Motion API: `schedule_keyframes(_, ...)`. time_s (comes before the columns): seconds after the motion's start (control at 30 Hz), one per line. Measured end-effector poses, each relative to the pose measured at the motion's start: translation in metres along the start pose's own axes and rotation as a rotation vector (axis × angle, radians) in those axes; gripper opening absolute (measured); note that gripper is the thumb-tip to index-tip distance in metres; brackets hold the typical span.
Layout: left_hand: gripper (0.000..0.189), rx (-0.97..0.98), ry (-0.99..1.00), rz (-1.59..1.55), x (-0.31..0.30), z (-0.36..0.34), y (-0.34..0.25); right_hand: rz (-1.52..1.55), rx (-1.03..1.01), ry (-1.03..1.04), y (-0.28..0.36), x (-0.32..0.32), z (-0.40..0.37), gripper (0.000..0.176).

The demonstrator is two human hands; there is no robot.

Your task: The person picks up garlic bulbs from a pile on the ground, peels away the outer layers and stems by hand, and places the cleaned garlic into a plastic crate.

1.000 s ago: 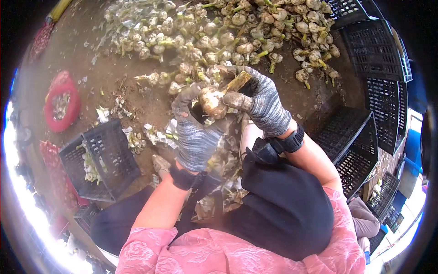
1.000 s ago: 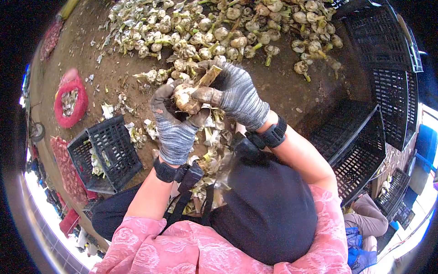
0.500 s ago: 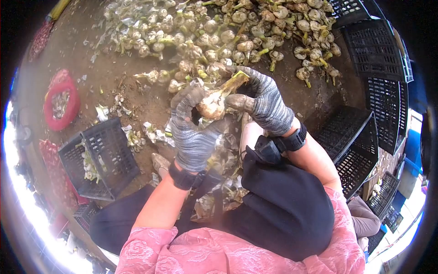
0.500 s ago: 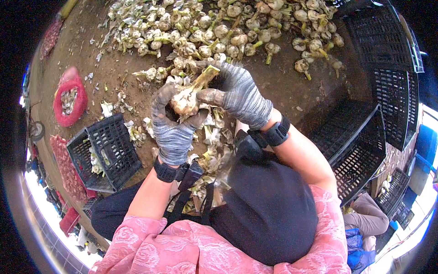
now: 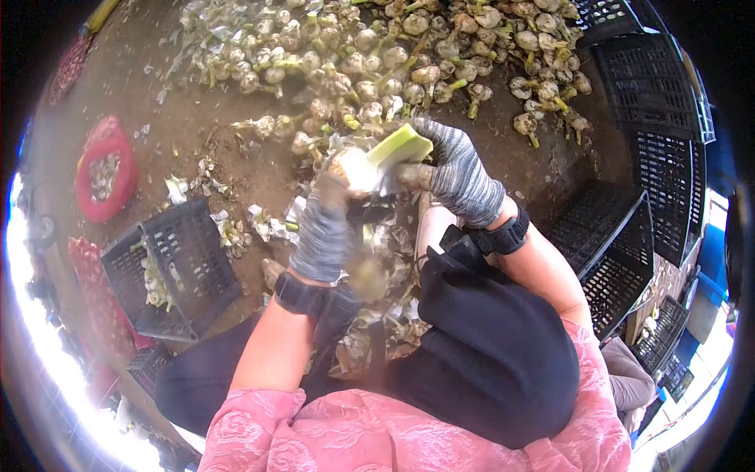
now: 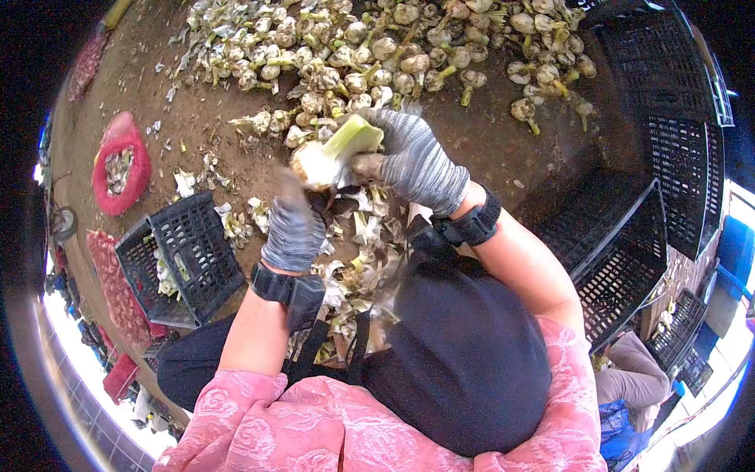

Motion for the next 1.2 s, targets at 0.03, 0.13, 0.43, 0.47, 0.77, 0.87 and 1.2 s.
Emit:
schedule_keyframes(0.03, 0.058, 0.134, 0.063, 0.110, 0.006, -0.001, -0.013, 0.090, -0.032, -0.040, 0.000, -0.004, 0.000, 0.043)
schedule_keyframes(0.13, 0.061, 0.261, 0.023, 0.225, 0.001, -0.004, -0.030, 0.034, -0.007, 0.005, -0.001, 0.005, 0.001, 0.042)
schedule_keyframes(0.43, 0.061, 0.034, 0.092, 0.091, -0.007, -0.005, -0.021, -0.155, -0.182, 0.159, 0.013, 0.012, -0.006, 0.034)
schedule_keyframes(0.47, 0.063, -0.035, 0.094, 0.081, -0.008, -0.006, -0.018, 0.292, 0.072, 0.114, -0.013, 0.006, 0.001, 0.033)
schedule_keyframes(0.77, 0.059, -0.028, 0.160, 0.076, -0.015, -0.006, -0.017, -0.388, 0.166, 0.227, -0.033, -0.009, 0.007, 0.035)
schedule_keyframes(0.87, 0.065, 0.283, 0.198, 0.374, -0.013, -0.004, -0.038, -0.933, -0.065, 0.298, -0.021, 0.019, 0.004, 0.040)
schedule_keyframes(1.2, 0.059, 0.405, 0.110, 0.559, -0.008, -0.012, -0.040, -1.264, -0.604, -0.086, 0.063, 0.050, -0.011, 0.016)
Point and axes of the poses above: each hand's wrist, its own z-axis towards the middle knuckle, its own x-axis out of the palm, y = z × x, the point moved 10 cm from there along z, towards the middle knuckle
